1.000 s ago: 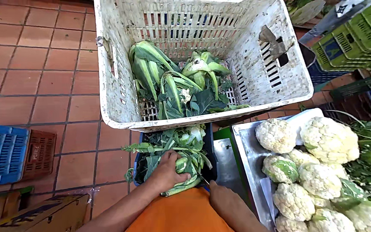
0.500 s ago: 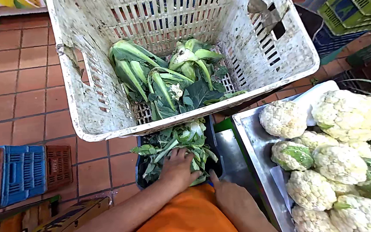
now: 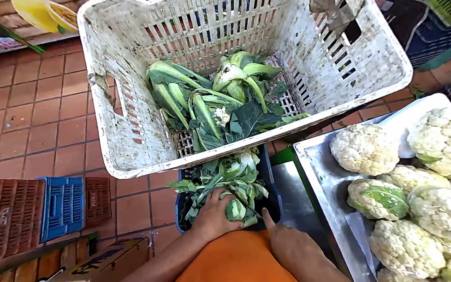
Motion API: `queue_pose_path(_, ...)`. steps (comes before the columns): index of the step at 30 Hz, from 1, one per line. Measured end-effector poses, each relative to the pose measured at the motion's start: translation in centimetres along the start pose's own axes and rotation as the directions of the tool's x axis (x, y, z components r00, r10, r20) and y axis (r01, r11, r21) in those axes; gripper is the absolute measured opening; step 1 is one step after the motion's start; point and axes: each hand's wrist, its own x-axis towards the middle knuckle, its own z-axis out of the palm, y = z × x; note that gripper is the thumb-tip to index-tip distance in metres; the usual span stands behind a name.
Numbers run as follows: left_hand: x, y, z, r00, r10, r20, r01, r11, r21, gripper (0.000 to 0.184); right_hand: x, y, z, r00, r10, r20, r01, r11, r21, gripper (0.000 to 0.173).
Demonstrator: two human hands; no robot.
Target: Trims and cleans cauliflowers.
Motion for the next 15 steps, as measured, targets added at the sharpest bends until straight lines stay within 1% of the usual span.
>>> queue_pose_path(4, -0.1, -0.7, 0.3, 0.999, 0.031, -0.027, -0.033, 0.999, -0.042, 0.074, -0.9, 0.5, 0.0, 1.000, -0.023, -0.009, 0.022, 0.999, -0.045, 0.076)
queue_pose_path(10, 0.2, -1.6, 0.6, 0.995, 0.064, -0.083, -0.070, 0.995, -0.065, 0.069, 0.1, -0.6, -0.4, 1.000, 0.019, -0.005, -0.019, 0.999, -0.039, 0.074)
queue_pose_path(15, 0.0, -2.4, 0.9, 0.986, 0.118, -0.119, -0.130, 0.986, -0.103, 0.067, -1.2, -0.6, -0.1, 0.999, 0.028, -0.017, -0.029, 0.998, -0.061, 0.075)
